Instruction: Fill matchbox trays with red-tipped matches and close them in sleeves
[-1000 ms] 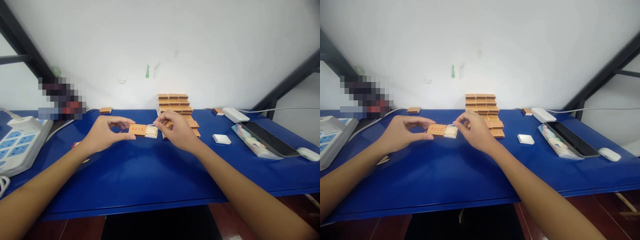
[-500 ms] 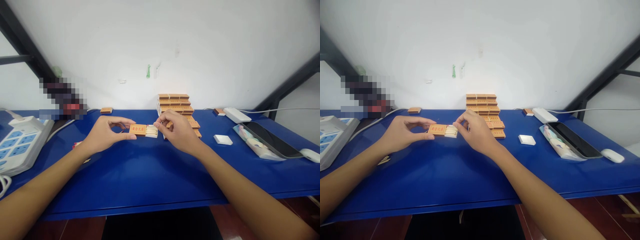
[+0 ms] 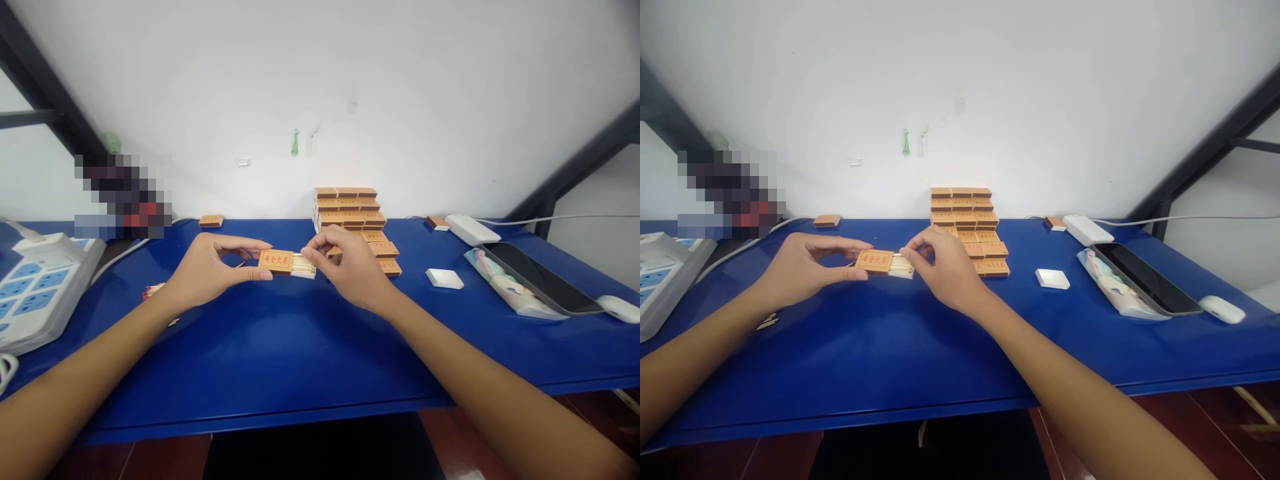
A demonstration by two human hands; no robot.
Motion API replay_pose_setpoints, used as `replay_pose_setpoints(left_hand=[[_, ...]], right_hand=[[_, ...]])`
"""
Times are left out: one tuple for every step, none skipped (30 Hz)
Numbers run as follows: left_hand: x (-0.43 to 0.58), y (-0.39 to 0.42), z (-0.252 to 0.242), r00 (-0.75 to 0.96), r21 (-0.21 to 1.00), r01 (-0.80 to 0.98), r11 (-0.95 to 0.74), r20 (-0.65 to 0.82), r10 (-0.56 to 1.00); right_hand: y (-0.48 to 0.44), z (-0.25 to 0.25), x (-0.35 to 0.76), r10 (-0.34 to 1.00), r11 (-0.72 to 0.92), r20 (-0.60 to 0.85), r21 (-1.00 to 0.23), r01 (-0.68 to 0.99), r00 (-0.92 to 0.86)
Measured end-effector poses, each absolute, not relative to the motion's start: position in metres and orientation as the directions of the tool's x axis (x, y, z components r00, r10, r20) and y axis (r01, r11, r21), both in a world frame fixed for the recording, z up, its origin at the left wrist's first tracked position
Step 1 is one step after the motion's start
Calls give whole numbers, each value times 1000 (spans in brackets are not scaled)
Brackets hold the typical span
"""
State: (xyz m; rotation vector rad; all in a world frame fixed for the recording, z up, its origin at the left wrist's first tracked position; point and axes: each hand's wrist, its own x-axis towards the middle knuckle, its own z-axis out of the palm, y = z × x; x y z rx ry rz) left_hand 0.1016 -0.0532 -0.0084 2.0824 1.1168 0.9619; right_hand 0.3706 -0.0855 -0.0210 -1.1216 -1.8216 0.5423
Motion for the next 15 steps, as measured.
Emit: replay_pose_setpoints(left_hand=[[102, -53, -8, 387, 756, 449, -477, 317, 866], [102, -54, -8, 387, 755, 453, -474, 313, 868], [102, -54, -8, 388, 752, 458, -474, 310, 868], [103, -54, -8, 390, 749, 461, -476, 311, 867], [103, -54, -8, 391, 745, 463, -481, 315, 865], [103, -54, -7, 391, 742, 463, -486, 321, 863], [103, -54, -7, 387, 741, 459, -490, 330, 861], [103, -53, -7, 380, 741, 455, -494, 340, 860], [102, -53, -7, 373, 742, 450, -497, 349, 860], [102, -53, -8, 366, 744, 447, -497, 355, 860], [102, -52, -8, 363, 745, 446, -496, 356, 861], [102, -52, -8, 361, 745, 445, -496, 357, 861], [102, -52, -9, 363, 746, 444, -497, 357, 861], [101, -51, -9, 366, 747, 442, -496, 355, 860], [102, -51, -10, 368, 749, 439, -496, 354, 860]], right_hand=[[-86, -22, 370, 873, 481, 454, -745, 462, -177], [-86, -22, 369, 880, 470, 442, -757, 455, -174], [-86, -23, 368, 887, 459, 430, -768, 447, -172], [-86, -23, 367, 893, 448, 418, -782, 433, -168], [-86, -23, 367, 900, 434, 407, -800, 413, -157], [-86, -23, 366, 910, 413, 392, -826, 383, -137], [-86, -23, 366, 924, 381, 365, -860, 339, -111], [-85, -23, 365, 942, 334, 323, -900, 280, -88], [-85, -22, 365, 962, 274, 265, -937, 215, -72], [-85, -22, 365, 978, 205, 196, -967, 150, -74], [-85, -21, 365, 988, 133, 124, -987, 93, -94], [-85, -21, 365, 990, 67, 61, -997, 48, -125], [-85, -20, 365, 988, 16, 13, -1000, 17, -153], [-85, -20, 364, 985, -19, -18, -1000, -3, -173], [-85, -19, 364, 982, -40, -36, -999, -17, -184]])
